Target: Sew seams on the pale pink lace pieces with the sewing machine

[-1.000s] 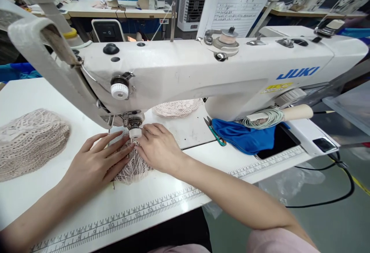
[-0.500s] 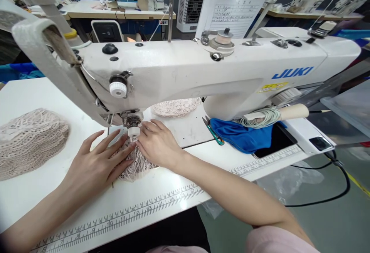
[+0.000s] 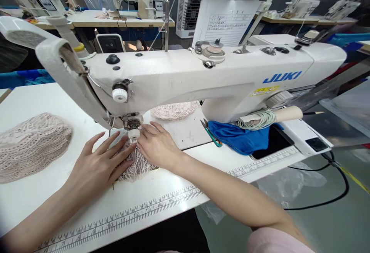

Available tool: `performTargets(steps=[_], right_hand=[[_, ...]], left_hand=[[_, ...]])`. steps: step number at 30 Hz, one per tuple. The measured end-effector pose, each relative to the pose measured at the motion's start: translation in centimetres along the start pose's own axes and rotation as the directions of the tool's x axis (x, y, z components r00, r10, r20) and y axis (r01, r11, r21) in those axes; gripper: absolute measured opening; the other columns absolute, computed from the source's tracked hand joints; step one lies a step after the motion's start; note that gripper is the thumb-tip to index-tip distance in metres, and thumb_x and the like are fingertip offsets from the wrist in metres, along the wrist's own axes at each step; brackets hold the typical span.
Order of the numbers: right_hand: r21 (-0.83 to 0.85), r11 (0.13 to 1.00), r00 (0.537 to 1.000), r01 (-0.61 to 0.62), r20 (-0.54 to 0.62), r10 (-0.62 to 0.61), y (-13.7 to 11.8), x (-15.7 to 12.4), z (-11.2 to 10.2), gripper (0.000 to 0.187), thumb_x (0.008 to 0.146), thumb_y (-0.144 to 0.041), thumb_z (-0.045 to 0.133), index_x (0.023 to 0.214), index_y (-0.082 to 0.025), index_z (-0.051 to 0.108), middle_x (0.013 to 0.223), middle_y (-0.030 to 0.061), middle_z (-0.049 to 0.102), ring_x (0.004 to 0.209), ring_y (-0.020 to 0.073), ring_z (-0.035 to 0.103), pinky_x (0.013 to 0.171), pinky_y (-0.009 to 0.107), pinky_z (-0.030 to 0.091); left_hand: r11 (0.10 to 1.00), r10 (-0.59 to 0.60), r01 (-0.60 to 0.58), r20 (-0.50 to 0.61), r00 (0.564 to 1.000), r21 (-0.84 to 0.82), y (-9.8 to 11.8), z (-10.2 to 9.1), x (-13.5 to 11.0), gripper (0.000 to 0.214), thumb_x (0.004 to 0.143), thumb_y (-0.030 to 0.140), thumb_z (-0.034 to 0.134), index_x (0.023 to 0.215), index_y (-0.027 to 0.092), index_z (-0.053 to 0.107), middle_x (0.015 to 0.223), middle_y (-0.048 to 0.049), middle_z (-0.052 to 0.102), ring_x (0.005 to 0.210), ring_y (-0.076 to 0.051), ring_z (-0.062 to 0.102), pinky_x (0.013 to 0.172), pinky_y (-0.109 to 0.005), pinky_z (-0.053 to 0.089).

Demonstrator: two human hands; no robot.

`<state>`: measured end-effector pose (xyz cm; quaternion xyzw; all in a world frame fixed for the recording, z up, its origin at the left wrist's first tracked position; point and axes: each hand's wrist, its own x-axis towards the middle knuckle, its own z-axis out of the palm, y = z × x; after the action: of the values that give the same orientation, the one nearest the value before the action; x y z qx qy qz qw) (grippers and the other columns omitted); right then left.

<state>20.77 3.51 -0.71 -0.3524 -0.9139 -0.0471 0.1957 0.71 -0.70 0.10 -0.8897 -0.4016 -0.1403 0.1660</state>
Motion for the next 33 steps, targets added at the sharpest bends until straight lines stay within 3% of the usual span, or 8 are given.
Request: performTargets(steps=[10, 15, 17, 19, 22, 26, 30, 33], right_hand=[[0.03, 0.998, 0.996, 0.05, -0.072, -0.047, 0.2, -0.2, -0.2, 0.02, 0.096, -0.018, 0.046, 0.097, -0.011, 0.065, 0.103, 0.0127, 0.068, 0.112, 0.0229, 0.056, 0.107, 0.041, 0.037], [0.068, 0.988, 0.987, 0.139, -0.088, -0.133, 0.3, -0.6, -1.1, 0.018, 0.094, -0.014, 0.046, 0.094, -0.013, 0.064, 0.088, 0.0059, 0.068, 0.081, 0.0176, 0.059, 0.083, 0.033, 0.047], [0.102, 0.975, 0.979, 0.199, -0.074, -0.192, 0.4, -0.7, -1.4, 0.02, 0.096, -0.026, 0.048, 0.092, -0.013, 0.064, 0.085, 0.0047, 0.067, 0.073, 0.0163, 0.057, 0.074, 0.031, 0.045], [0.14, 0.956, 0.965, 0.257, -0.08, -0.248, 0.5, -0.8, -1.5, 0.038, 0.094, -0.048, 0.05, 0.095, -0.013, 0.064, 0.09, 0.0058, 0.067, 0.074, 0.0171, 0.057, 0.073, 0.033, 0.044], [0.143, 0.953, 0.962, 0.268, -0.086, -0.258, 0.4, -0.9, -1.3, 0.062, 0.084, -0.068, 0.051, 0.102, -0.01, 0.064, 0.096, 0.0081, 0.067, 0.079, 0.0208, 0.057, 0.078, 0.037, 0.044], [0.037, 0.977, 0.969, 0.209, -0.141, -0.202, -0.1, -0.9, -0.6, 0.021, 0.094, -0.027, 0.051, 0.1, -0.013, 0.066, 0.099, 0.0051, 0.07, 0.084, 0.0193, 0.059, 0.084, 0.035, 0.044], [0.034, 0.962, 0.938, 0.273, -0.232, -0.258, -0.2, -0.9, -0.2, 0.03, 0.09, -0.002, 0.043, 0.085, -0.016, 0.068, 0.091, 0.0005, 0.073, 0.092, 0.0167, 0.062, 0.092, 0.032, 0.043], [0.034, 0.952, 0.926, 0.304, -0.244, -0.287, -0.2, -1.0, -0.2, 0.03, 0.091, -0.003, 0.043, 0.082, -0.016, 0.069, 0.087, 0.0006, 0.074, 0.09, 0.016, 0.064, 0.094, 0.032, 0.044]], left_hand=[[1.0, -0.015, 0.016, -0.041, 0.999, 0.012, 0.0, 0.1, -0.1, 0.032, 0.093, 0.034, 0.051, 0.121, 0.021, 0.061, 0.121, -0.0098, 0.066, 0.123, -0.029, 0.054, 0.103, -0.051, 0.036], [0.976, 0.175, -0.185, -0.088, 0.981, -0.114, -0.7, -0.5, -0.7, 0.035, 0.089, 0.04, 0.057, 0.115, 0.017, 0.063, 0.115, -0.0074, 0.069, 0.109, -0.025, 0.062, 0.102, -0.047, 0.04], [0.953, 0.256, -0.268, -0.102, 0.961, -0.138, -0.9, -0.5, -0.9, 0.033, 0.089, 0.039, 0.057, 0.109, 0.014, 0.064, 0.111, -0.0089, 0.07, 0.102, -0.024, 0.064, 0.097, -0.043, 0.045], [0.948, 0.285, -0.299, -0.133, 0.949, -0.109, -0.9, -0.3, -1.0, 0.021, 0.09, 0.025, 0.056, 0.104, 0.011, 0.064, 0.107, -0.0103, 0.071, 0.098, -0.023, 0.066, 0.091, -0.041, 0.049], [0.962, 0.184, -0.211, -0.16, 0.97, -0.175, -0.6, 0.1, -0.9, 0.015, 0.091, 0.011, 0.049, 0.099, 0.009, 0.061, 0.098, -0.0099, 0.072, 0.09, -0.021, 0.067, 0.081, -0.035, 0.052], [0.962, 0.013, -0.05, -0.14, 0.99, -0.268, 0.0, 0.3, -0.6, 0.016, 0.091, 0.017, 0.053, 0.103, 0.01, 0.06, 0.1, -0.0094, 0.072, 0.088, -0.019, 0.067, 0.076, -0.032, 0.052], [0.992, 0.026, -0.038, -0.094, 0.995, -0.123, 0.0, 0.4, -0.8, 0.047, 0.088, 0.032, 0.057, 0.126, 0.005, 0.053, 0.122, -0.0158, 0.065, 0.114, -0.029, 0.059, 0.091, -0.042, 0.049], [0.996, 0.059, -0.062, -0.046, 0.997, -0.059, -0.2, 0.5, -1.0, 0.041, 0.091, 0.022, 0.048, 0.129, 0.007, 0.053, 0.126, -0.0139, 0.062, 0.122, -0.028, 0.054, 0.1, -0.042, 0.044]])
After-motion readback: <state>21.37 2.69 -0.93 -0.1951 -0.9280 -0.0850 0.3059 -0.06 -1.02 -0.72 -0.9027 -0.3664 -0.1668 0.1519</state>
